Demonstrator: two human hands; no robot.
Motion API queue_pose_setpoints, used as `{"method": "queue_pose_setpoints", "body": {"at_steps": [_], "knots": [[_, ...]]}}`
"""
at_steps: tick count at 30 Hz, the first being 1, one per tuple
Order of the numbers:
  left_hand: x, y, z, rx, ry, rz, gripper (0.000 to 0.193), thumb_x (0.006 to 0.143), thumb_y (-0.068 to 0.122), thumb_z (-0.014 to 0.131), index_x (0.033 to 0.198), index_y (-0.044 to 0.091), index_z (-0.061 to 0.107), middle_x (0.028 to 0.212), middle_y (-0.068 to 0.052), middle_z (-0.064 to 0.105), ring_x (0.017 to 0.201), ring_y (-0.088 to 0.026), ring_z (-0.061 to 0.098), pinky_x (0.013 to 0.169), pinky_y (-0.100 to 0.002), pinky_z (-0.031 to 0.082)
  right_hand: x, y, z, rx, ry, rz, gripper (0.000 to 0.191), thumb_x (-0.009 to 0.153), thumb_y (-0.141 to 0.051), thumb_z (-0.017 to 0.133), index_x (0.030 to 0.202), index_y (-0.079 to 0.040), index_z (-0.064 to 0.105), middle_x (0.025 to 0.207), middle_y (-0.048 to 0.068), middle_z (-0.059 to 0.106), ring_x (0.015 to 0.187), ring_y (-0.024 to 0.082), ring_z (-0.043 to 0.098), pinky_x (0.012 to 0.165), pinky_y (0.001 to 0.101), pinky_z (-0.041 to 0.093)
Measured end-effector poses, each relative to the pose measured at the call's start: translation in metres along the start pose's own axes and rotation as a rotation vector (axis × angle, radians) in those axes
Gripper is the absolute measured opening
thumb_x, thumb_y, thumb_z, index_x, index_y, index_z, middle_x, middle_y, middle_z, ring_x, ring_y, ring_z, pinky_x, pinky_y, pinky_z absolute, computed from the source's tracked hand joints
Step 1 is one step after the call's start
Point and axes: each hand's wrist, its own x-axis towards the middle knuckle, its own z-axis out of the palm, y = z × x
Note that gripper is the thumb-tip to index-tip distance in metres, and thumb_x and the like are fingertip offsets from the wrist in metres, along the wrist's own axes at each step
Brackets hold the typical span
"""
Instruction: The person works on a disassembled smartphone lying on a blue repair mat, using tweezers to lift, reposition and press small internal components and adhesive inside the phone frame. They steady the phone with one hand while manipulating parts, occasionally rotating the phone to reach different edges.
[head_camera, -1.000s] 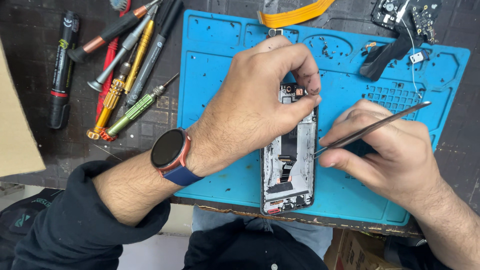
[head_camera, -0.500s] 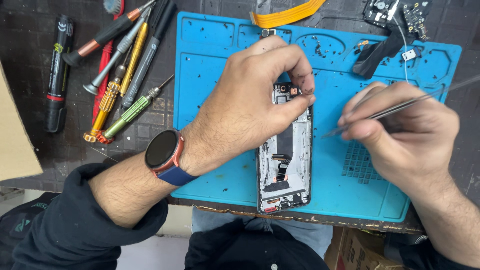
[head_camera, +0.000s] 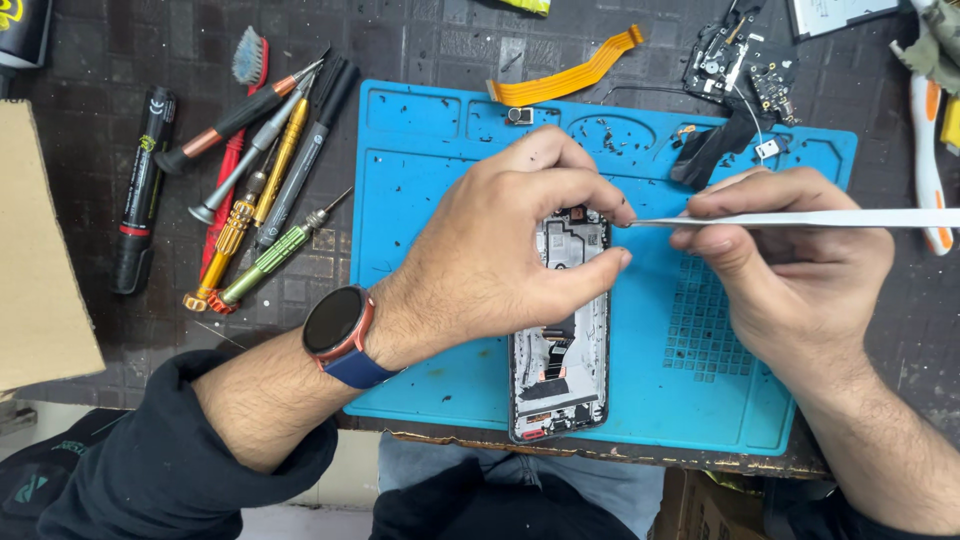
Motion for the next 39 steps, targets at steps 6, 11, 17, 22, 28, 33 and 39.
{"method": "queue_pose_setpoints", "body": {"at_steps": [6, 11, 17, 22, 28, 33, 39], "knots": [[0.004, 0.004, 0.0, -0.063, 0.004, -0.022, 0.017, 0.089, 0.024, 0.079, 0.098, 0.011, 0.075, 0.103, -0.004, 0.066, 0.101, -0.02, 0.07, 0.087, -0.032, 0.057, -0.002, 0.005, -0.006, 0.059, -0.076, 0.024, 0.017, 0.106, -0.009, 0.071, 0.111, 0.005, 0.063, 0.107, 0.013, 0.068, 0.094, 0.015, 0.073, 0.085, 0.0237, 0.063], [0.006, 0.002, 0.004, -0.047, -0.006, -0.049, 0.015, 0.089, 0.022, 0.078, 0.097, 0.01, 0.075, 0.102, -0.005, 0.067, 0.098, -0.02, 0.07, 0.085, -0.032, 0.057, -0.005, 0.01, -0.011, 0.043, -0.049, 0.044, 0.019, 0.105, -0.011, 0.071, 0.114, 0.004, 0.063, 0.108, 0.013, 0.068, 0.093, 0.014, 0.073, 0.086, 0.0244, 0.062], [0.005, 0.01, 0.003, -0.103, 0.108, -0.01, 0.014, 0.096, 0.018, 0.075, 0.101, 0.006, 0.07, 0.098, -0.005, 0.066, 0.097, -0.017, 0.068, 0.086, -0.031, 0.057, -0.002, 0.001, -0.011, 0.025, 0.028, 0.009, 0.029, 0.111, -0.023, 0.068, 0.113, 0.004, 0.059, 0.1, 0.012, 0.069, 0.09, 0.013, 0.071, 0.081, 0.0235, 0.06], [0.008, 0.012, 0.004, -0.187, 0.216, -0.095, 0.014, 0.101, 0.015, 0.07, 0.106, 0.004, 0.064, 0.094, 0.0, 0.069, 0.086, -0.009, 0.065, 0.073, -0.028, 0.051, 0.007, -0.009, -0.008, 0.172, 0.027, -0.09, 0.035, 0.115, -0.036, 0.058, 0.108, -0.003, 0.05, 0.093, 0.007, 0.061, 0.083, 0.011, 0.064, 0.081, 0.0271, 0.058], [0.006, 0.01, 0.009, -0.33, 0.293, -0.141, 0.014, 0.105, 0.011, 0.069, 0.111, 0.003, 0.059, 0.093, 0.002, 0.064, 0.072, -0.002, 0.056, 0.062, -0.019, 0.047, 0.004, -0.014, -0.003, 0.357, -0.14, 0.071, 0.039, 0.108, -0.043, 0.052, 0.092, -0.008, 0.045, 0.077, -0.001, 0.044, 0.065, 0.009, 0.049, 0.053, 0.0248, 0.049], [0.006, 0.004, 0.011, -0.564, 0.375, -0.159, 0.016, 0.108, 0.009, 0.067, 0.116, 0.002, 0.055, 0.091, 0.003, 0.056, 0.076, -0.001, 0.051, 0.061, -0.019, 0.041, -0.017, -0.025, 0.011, -0.324, -0.211, -0.008, 0.034, 0.089, -0.025, 0.075, 0.108, -0.005, 0.055, 0.061, -0.006, 0.038, 0.049, 0.006, 0.032, 0.045, 0.0244, 0.029], [0.006, -0.007, 0.013, -0.653, 0.521, 0.001, 0.013, 0.117, 0.009, 0.062, 0.119, 0.003, 0.05, 0.103, 0.001, 0.057, 0.089, -0.001, 0.053, 0.078, -0.018, 0.046, -0.016, -0.027, 0.011, -0.403, -0.481, 0.021, 0.038, 0.07, -0.025, 0.091, 0.092, -0.007, 0.067, 0.048, -0.004, 0.04, 0.038, 0.005, 0.037, 0.035, 0.0281, 0.029]]}}
